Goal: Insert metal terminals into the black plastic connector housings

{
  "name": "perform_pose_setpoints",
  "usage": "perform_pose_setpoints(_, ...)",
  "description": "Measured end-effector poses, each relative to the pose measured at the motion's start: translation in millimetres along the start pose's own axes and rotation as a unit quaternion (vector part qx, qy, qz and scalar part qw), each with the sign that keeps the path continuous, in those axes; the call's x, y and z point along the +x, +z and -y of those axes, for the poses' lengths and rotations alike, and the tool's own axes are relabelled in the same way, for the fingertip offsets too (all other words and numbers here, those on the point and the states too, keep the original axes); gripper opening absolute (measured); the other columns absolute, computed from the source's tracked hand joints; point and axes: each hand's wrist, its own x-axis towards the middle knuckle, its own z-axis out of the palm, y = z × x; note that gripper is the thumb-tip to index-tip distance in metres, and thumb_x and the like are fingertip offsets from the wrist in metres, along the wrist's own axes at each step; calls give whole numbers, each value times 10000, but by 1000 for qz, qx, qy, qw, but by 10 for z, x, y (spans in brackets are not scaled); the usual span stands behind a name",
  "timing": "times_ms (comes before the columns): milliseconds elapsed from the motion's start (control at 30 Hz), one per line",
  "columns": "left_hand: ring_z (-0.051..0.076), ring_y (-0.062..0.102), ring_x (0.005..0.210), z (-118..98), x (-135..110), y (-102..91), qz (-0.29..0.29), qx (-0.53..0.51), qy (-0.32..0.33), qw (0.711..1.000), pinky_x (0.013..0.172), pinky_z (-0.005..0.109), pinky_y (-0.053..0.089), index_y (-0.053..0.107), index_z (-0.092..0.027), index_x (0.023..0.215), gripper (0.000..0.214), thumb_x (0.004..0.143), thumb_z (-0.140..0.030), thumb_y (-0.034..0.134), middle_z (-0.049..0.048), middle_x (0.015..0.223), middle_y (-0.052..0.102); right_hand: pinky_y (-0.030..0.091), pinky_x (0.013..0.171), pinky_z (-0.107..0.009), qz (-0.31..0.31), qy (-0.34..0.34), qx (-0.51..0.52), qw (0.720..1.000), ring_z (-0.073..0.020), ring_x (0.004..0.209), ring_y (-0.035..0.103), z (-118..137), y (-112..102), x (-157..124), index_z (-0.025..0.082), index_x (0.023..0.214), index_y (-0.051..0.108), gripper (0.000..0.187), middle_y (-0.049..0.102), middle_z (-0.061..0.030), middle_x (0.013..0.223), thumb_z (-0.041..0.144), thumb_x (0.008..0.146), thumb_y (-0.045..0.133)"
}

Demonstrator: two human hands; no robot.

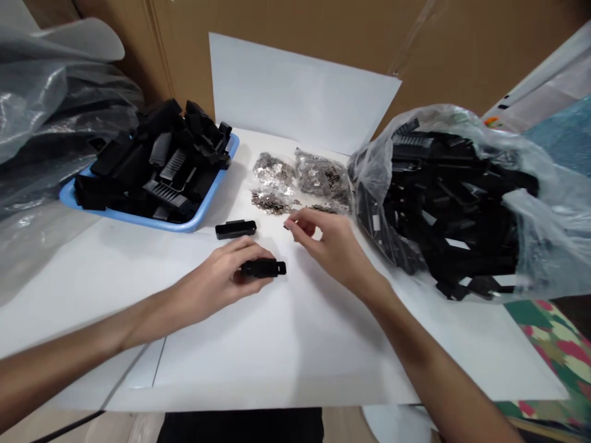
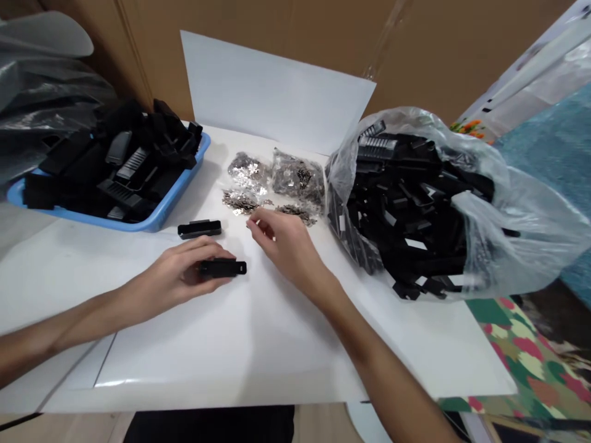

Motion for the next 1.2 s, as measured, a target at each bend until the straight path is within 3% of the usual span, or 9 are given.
perform_pose_setpoints(100, 192, 722, 946, -7, -37, -18, -47, 15, -19, 999, 736, 276, 577, 669, -222, 1178, 198, 998, -303, 651, 59, 1145, 722, 571, 733, -310, 37, 72, 138, 987, -192, 761, 746, 84, -83, -31, 201, 894, 744, 148, 778, -26, 796, 306, 988, 696)
perform_pose_setpoints(200, 195, 753, 951, -1, -67, -49, -67, 13, -49, 996, 752, 277, 590, 650, -237, 1194, 221, 984, -302, 669, 41, 1172, 767, 605, 777, -318, 44, 107, 208, 971, -197, 791, 773, 120, -61, -43, 198, 909, 770, 117, 802, -30, 820, 311, 930, 752)
perform_pose_setpoints(400, 175, 759, 892, 46, -75, -21, -97, 32, -37, 994, 707, 250, 587, 646, -256, 1151, 209, 947, -264, 695, 2, 1100, 779, 558, 710, -311, 55, 113, 124, 984, -183, 742, 728, 20, 35, -49, 207, 860, 765, 133, 781, -24, 797, 314, 932, 732)
perform_pose_setpoints(533, 158, 739, 868, 37, -75, -2, -100, 49, 9, 994, 653, 246, 589, 634, -227, 1090, 146, 968, -281, 694, 64, 1256, 705, 551, 704, -318, 65, 121, 78, 987, -179, 717, 695, -114, 14, -42, 200, 971, 767, 90, 746, -16, 772, 245, 927, 703)
perform_pose_setpoints(667, 155, 737, 895, 33, -79, -17, -94, 73, 44, 992, 681, 246, 581, 614, -225, 1060, 114, 972, -211, 685, 39, 1197, 705, 554, 708, -302, 74, 84, 115, 987, -164, 758, 685, -188, 29, -17, 221, 1121, 807, 207, 751, -39, 913, 315, 959, 717)
perform_pose_setpoints(800, 140, 713, 872, 35, -78, -30, -91, 62, 51, 993, 682, 233, 561, 606, -214, 1013, 125, 948, -191, 710, 16, 1118, 708, 511, 675, -281, 81, 25, 135, 987, -127, 740, 642, -264, 121, 19, 242, 1001, 856, 124, 725, -51, 1049, 241, 913, 769)
perform_pose_setpoints(1000, 141, 670, 834, 20, -70, -36, -51, 27, 8, 998, 654, 237, 533, 630, -209, 990, 99, 940, -227, 714, 5, 1011, 680, 487, 693, -283, 46, 63, 200, 977, -133, 757, 633, -357, 169, 48, 227, 957, 852, 140, 729, -28, 949, 256, 822, 870)
perform_pose_setpoints(1100, 153, 676, 849, 35, -59, -33, -51, 21, 5, 998, 682, 253, 535, 627, -216, 1010, 114, 946, -260, 711, 6, 1014, 689, 511, 726, -296, 57, 99, 244, 963, -164, 810, 672, -366, 172, 56, 222, 1052, 850, 281, 753, -29, 895, 294, 787, 907)
perform_pose_setpoints(1200, 163, 675, 853, 49, -40, -32, -51, 31, 8, 998, 691, 267, 525, 623, -220, 1001, 114, 951, -279, 706, 8, 1005, 695, 516, 724, -300, 59, 106, 232, 965, -174, 820, 685, -366, 186, 58, 221, 1018, 861, 253, 762, -39, 898, 305, 786, 918)
